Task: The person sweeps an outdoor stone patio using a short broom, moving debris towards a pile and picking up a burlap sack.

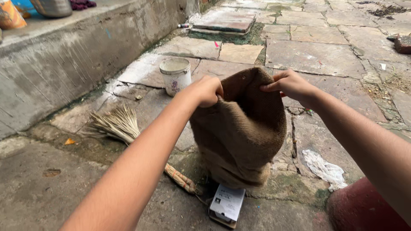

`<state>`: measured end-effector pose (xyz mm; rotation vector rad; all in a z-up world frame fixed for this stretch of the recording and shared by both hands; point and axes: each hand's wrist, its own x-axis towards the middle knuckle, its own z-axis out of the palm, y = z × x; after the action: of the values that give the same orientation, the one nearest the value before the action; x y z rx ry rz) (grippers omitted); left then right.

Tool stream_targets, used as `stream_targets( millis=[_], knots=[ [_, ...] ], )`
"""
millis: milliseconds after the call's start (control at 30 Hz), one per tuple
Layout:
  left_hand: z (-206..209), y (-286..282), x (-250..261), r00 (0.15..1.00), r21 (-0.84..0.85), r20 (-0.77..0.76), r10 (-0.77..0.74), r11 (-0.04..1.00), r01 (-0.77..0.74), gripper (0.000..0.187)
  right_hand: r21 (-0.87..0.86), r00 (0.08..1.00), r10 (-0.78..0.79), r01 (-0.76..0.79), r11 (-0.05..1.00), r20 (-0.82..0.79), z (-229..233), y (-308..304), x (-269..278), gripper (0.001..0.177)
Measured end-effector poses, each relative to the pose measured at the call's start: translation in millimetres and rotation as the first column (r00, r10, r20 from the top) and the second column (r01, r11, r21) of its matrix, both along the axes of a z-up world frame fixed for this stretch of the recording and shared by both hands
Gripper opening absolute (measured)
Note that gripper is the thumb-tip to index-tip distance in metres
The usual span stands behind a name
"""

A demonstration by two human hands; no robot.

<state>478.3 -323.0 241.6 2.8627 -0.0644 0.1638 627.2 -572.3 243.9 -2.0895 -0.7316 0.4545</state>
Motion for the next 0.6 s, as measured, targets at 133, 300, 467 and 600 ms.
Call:
stream_targets(
  millis=[133,300,467,600],
  knots=[
    [-18,-25,-18,0.982,-0.043,0.144,0.12,0.993,-0.114,0.034,-0.309,0.904,-0.074,0.22,0.925,0.422,-6,23,-47,0.049],
    [-9,-51,-12,0.957,0.094,0.285,0.053,0.992,-0.083,0.019,-0.034,0.713,-0.515,0.6,0.8,0.476,-29,48,-73,0.125],
    [-17,-32,-6,0.944,0.088,0.308,0.116,0.985,-0.149,0.019,-0.265,0.775,-0.355,0.543,0.796,0.522,-64,20,-48,0.106],
    [-27,-17,-9,0.903,0.198,0.426,0.051,0.969,-0.148,0.016,-0.566,0.942,-0.334,0.295,0.77,0.037,-42,-2,-25,0.05]
  ],
)
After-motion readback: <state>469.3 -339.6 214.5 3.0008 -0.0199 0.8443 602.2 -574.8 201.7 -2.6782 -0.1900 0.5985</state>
